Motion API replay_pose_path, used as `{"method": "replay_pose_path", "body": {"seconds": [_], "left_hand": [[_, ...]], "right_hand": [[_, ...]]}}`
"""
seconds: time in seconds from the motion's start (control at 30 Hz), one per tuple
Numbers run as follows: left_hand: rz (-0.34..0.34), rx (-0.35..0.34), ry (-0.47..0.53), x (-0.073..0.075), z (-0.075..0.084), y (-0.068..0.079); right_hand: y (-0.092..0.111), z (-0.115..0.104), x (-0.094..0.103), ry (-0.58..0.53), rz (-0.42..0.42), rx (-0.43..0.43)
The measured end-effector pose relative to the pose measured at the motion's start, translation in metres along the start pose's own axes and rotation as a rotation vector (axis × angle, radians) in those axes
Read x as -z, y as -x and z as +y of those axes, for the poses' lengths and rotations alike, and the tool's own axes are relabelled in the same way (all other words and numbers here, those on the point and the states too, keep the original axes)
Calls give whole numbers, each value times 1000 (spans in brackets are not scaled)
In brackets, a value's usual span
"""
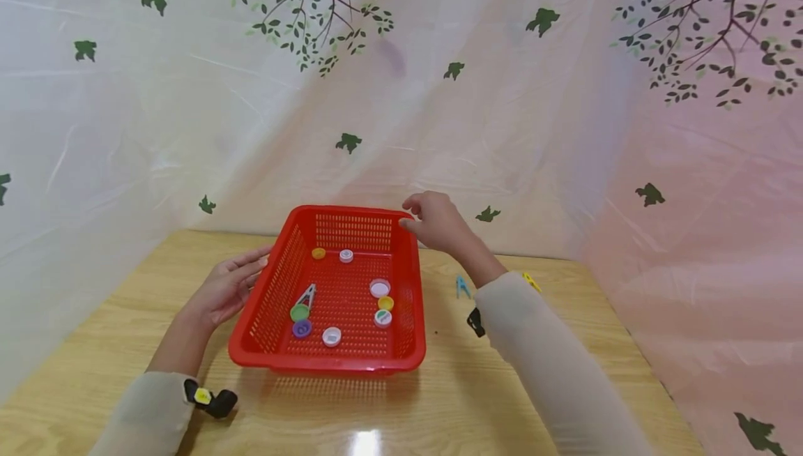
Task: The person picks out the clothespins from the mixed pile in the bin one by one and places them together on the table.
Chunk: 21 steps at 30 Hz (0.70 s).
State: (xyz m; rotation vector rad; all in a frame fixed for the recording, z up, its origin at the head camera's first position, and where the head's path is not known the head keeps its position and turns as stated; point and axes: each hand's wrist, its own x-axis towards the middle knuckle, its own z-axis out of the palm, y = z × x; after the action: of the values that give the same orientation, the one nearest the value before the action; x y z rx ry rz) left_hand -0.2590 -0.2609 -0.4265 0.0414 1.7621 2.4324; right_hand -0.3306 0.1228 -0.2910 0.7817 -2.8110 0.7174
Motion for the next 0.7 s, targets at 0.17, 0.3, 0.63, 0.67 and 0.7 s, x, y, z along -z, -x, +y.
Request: {"method": "replay_pose_path", "body": {"seconds": [0.17,0.3,0.63,0.67,0.7], "left_hand": [[-11,-4,19,0,-1,0],[-27,-9,47,-1,-2,0],[-10,-1,37,-2,-1,3],[-9,-1,37,-2,-2,3],[-8,0,37,-3,-2,3]], "right_hand": [[-12,-17,-8,-20,-18,32],[-20,-30,-14,-33,-26,64],[-37,-64,-35,-86,-60,82],[-38,-67,-38,-99,-64,82],[-39,-70,-40,-110,-68,84]]}}
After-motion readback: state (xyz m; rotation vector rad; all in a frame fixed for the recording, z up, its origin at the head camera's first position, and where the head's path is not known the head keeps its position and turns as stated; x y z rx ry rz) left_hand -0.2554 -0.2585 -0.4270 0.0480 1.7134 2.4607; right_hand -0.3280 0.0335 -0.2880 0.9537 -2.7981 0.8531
